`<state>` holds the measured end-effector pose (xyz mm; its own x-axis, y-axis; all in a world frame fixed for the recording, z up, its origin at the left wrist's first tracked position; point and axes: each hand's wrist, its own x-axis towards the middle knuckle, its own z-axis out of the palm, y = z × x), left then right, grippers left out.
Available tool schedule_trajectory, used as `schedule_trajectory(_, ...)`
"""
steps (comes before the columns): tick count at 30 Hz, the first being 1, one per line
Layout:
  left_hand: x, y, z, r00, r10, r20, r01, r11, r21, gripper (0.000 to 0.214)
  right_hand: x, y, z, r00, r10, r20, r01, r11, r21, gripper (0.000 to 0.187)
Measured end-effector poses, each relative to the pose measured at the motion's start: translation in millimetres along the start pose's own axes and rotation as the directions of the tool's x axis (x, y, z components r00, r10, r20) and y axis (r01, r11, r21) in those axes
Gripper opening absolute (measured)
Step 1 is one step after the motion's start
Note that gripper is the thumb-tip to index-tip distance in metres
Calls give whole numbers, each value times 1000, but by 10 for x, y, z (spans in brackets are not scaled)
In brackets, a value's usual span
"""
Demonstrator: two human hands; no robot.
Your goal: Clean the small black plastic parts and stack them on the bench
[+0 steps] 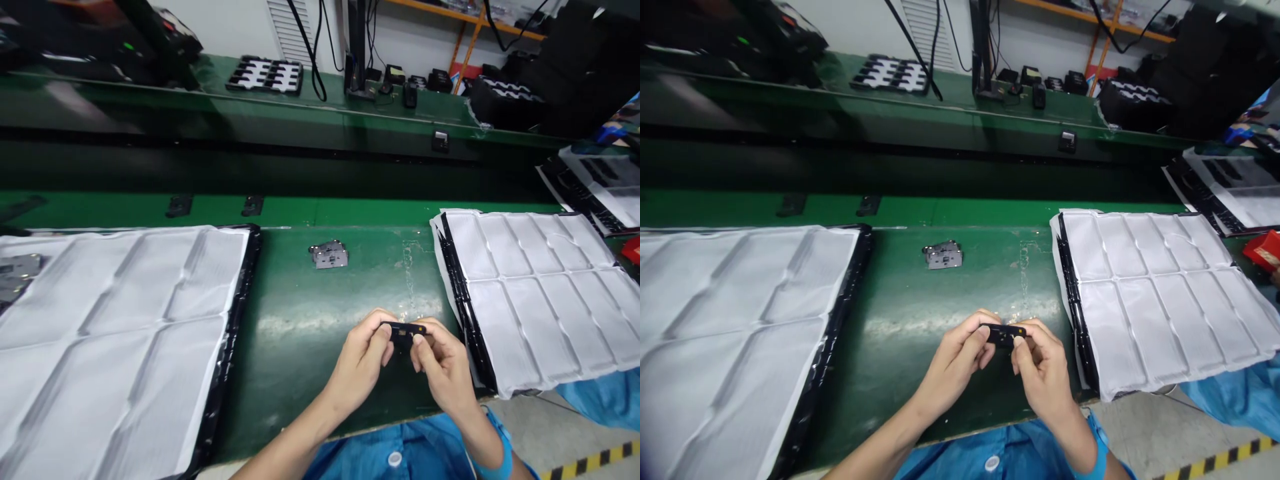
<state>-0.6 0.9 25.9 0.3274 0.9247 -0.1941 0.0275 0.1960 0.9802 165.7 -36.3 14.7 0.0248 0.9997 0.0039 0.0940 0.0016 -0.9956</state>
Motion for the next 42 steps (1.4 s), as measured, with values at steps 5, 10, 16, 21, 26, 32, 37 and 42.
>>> schedule_trajectory(5,32,7,42,998,46,-45,-49,997,-64,34,-40,-20,23,999,-47,-9,47,999,-4,24)
schedule_trajectory(10,35,-2,44,995,80,-67,-85,993,-78,33,-52,-27,37,998,-55,-14,55,998,-18,25)
schedule_trajectory(16,44,-17,60,996,60,-64,-64,996,-59,29,-57,-19,46,998,-36,-42,35,999,-15,28)
schedule_trajectory(21,47,-43,57,998,33,-45,-37,997,-74,19,-40,-13,42,998,-29,-60,28,1000,-3,28)
schedule_trajectory(26,47,-14,0,998,20,55,-15,996,-88,19,-13,-30,31,996,-16,-93,18,1000,24,27)
schedule_trajectory(32,74,5,-21,999,45,31,-43,998,-49,34,-19,-36,43,997,-29,-71,30,999,16,25)
schedule_trajectory(37,87,-27,15,992,130,5,-130,991,11,29,-21,-4,39,997,-25,-72,26,1000,7,25)
schedule_trajectory(42,85,-53,-8,994,88,64,-89,996,12,20,-12,22,31,996,-13,-92,13,1000,4,27)
